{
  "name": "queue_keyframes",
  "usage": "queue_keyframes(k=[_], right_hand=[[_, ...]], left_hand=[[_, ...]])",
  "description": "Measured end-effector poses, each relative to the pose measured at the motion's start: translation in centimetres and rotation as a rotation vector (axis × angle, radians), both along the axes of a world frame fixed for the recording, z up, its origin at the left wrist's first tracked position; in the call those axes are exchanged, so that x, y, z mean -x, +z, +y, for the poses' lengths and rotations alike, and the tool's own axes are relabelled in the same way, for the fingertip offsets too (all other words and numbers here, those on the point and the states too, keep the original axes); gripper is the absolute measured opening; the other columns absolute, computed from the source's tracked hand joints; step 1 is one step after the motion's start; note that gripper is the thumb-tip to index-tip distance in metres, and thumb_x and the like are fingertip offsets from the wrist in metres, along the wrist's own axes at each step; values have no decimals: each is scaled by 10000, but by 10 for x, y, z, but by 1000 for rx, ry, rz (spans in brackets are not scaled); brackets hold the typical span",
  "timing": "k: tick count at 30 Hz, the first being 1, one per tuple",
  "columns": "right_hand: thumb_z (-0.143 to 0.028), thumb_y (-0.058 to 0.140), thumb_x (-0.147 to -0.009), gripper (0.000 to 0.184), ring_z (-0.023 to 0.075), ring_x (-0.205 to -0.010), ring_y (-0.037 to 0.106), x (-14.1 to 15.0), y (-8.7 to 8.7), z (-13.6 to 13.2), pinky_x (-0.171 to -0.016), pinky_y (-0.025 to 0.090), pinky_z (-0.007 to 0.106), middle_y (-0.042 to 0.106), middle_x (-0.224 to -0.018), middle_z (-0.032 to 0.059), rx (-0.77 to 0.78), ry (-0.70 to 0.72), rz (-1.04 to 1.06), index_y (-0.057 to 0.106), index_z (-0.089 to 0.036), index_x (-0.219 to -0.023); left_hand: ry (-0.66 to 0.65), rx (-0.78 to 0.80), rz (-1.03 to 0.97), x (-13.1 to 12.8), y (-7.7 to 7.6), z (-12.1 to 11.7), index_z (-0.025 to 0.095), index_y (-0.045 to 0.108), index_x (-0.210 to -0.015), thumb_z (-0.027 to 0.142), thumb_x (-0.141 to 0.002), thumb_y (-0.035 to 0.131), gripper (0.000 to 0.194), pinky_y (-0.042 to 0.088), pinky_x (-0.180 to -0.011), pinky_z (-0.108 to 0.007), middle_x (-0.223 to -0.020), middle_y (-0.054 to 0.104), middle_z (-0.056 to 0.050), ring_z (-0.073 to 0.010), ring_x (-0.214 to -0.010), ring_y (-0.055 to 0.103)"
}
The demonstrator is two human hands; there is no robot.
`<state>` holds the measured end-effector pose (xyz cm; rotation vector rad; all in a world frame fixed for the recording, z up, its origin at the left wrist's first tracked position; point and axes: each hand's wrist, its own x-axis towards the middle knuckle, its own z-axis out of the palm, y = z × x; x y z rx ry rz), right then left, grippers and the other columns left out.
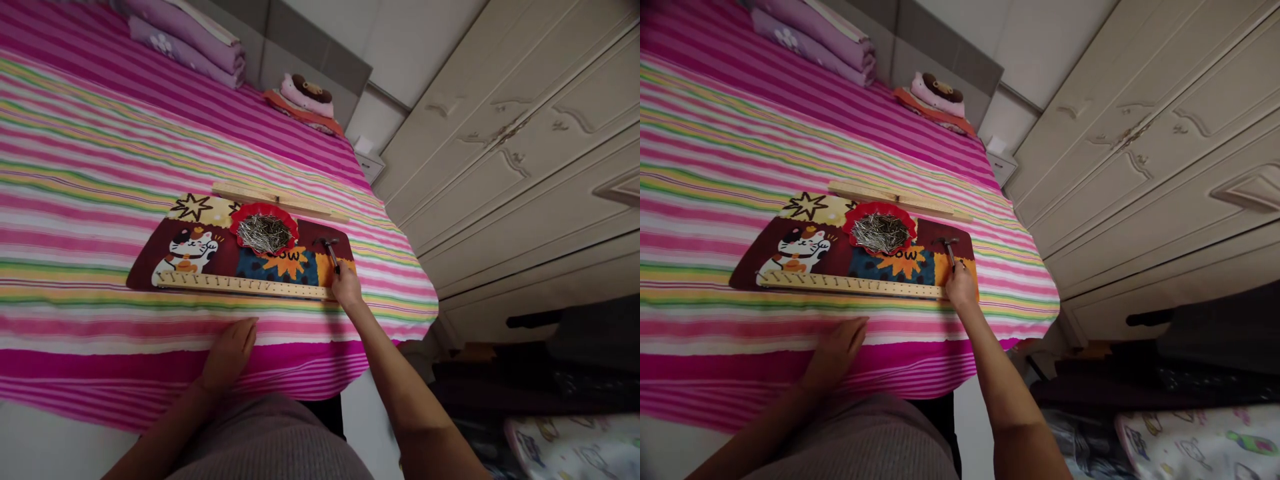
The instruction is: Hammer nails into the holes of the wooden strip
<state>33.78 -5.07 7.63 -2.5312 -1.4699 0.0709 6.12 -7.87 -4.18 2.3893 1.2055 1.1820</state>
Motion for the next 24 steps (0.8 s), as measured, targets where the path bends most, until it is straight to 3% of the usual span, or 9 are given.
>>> queue_keyframes(k=[4,7,11,15,20,24], right_hand=[[-177,456,-858,430,270,-1016,572,1,0,-3,-880,414,385,635,-1141,149,44,29,-95,556,-147,-1275],[-206,498,-847,401,313,-1089,511,11,3,-9,-895,381,438,606,-1191,162,-27,42,-162,580,-156,-1237],[-197,499,-869,259,244,-1029,553,38,7,-4,-889,386,364,654,-1067,118,-159,246,-23,640,-154,-1081],[-196,485,-899,183,185,-932,591,70,18,20,-842,386,300,683,-954,59,-235,415,93,658,-180,-954],[-224,465,-920,217,175,-941,606,103,33,68,-802,390,287,699,-1003,41,-53,450,49,679,-219,-955],[-280,465,-904,246,212,-1030,600,121,33,101,-844,392,336,686,-1102,68,131,394,-75,693,-231,-985]], left_hand=[[-13,34,52,1,-8,0,217,632,-1008,271,-900,421,244,547,-825,-343,-944,723,-65,-195,-860,678],[-23,37,95,0,-8,2,229,643,-977,273,-897,421,239,543,-815,-333,-936,728,-54,-192,-850,678],[-28,30,113,-1,-7,1,240,648,-972,247,-895,423,238,546,-814,-332,-943,732,-38,-185,-851,678],[-42,7,128,0,-8,0,227,649,-975,226,-897,431,231,552,-802,-327,-932,732,-40,-182,-845,680],[-48,-10,160,0,-10,0,225,654,-978,202,-901,419,248,555,-777,-329,-944,731,-40,-185,-844,683],[-70,-22,182,1,-7,0,204,654,-969,189,-905,406,257,550,-745,-316,-934,729,-42,-176,-822,679]])
